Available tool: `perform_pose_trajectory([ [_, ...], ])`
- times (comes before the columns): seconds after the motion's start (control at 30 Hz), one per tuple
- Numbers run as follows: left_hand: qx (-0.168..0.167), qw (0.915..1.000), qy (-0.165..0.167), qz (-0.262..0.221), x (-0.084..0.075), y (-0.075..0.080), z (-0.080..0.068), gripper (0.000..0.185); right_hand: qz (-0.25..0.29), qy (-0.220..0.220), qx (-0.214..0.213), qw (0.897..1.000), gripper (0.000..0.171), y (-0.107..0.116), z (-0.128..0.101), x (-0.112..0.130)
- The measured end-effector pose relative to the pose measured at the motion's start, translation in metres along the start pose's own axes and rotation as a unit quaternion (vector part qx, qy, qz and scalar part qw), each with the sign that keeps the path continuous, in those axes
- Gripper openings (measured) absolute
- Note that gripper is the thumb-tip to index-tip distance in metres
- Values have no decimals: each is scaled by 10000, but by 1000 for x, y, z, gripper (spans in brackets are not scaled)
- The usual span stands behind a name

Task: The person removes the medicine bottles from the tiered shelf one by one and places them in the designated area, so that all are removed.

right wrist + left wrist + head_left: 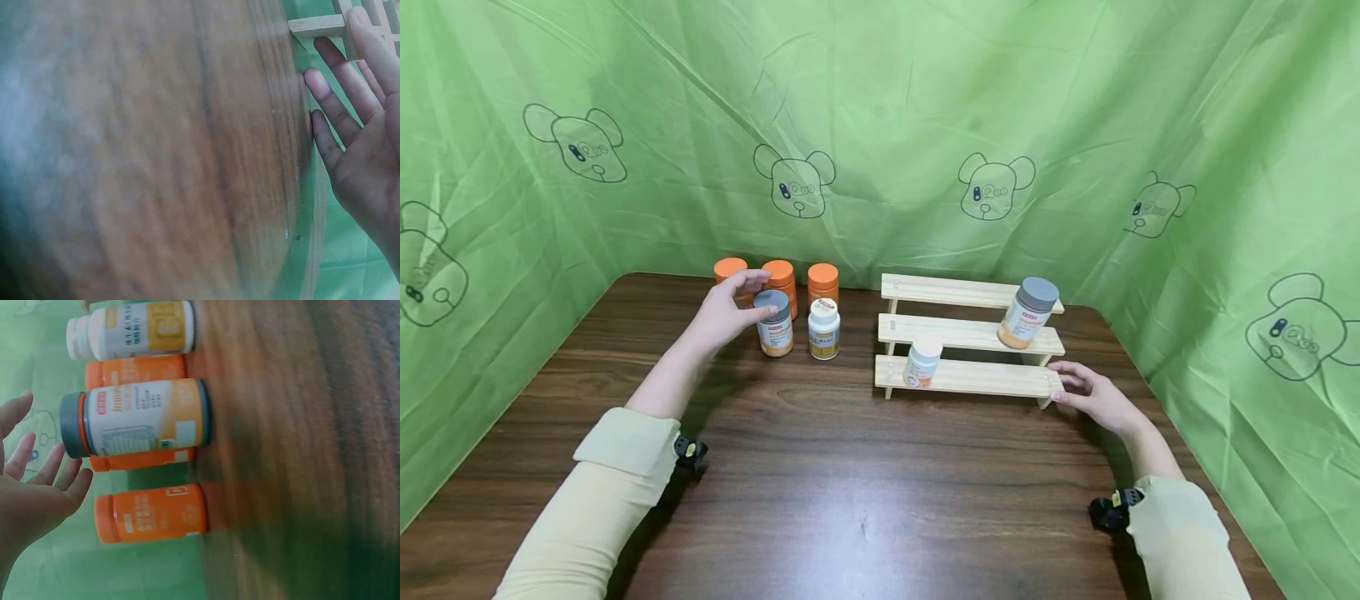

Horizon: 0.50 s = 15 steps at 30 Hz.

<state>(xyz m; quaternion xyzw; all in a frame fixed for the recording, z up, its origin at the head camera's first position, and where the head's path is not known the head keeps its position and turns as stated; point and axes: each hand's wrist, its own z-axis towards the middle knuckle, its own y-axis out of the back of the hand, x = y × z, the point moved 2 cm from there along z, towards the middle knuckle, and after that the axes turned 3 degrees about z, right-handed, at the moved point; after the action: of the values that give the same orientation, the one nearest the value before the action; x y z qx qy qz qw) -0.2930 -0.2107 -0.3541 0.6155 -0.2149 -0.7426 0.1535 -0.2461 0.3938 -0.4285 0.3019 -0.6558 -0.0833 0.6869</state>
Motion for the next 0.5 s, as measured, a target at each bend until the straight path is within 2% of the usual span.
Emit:
perform_pose_trajectory([
  [0.2, 8, 9999, -156, -57, -16, 0, 0, 58, 36, 62, -45, 10000, 53, 0, -1, 1],
  [0.5, -6, 9982, -260, -540, -48, -7, -5, 58, 45, 69, 60, 9999, 55, 0, -1, 0],
])
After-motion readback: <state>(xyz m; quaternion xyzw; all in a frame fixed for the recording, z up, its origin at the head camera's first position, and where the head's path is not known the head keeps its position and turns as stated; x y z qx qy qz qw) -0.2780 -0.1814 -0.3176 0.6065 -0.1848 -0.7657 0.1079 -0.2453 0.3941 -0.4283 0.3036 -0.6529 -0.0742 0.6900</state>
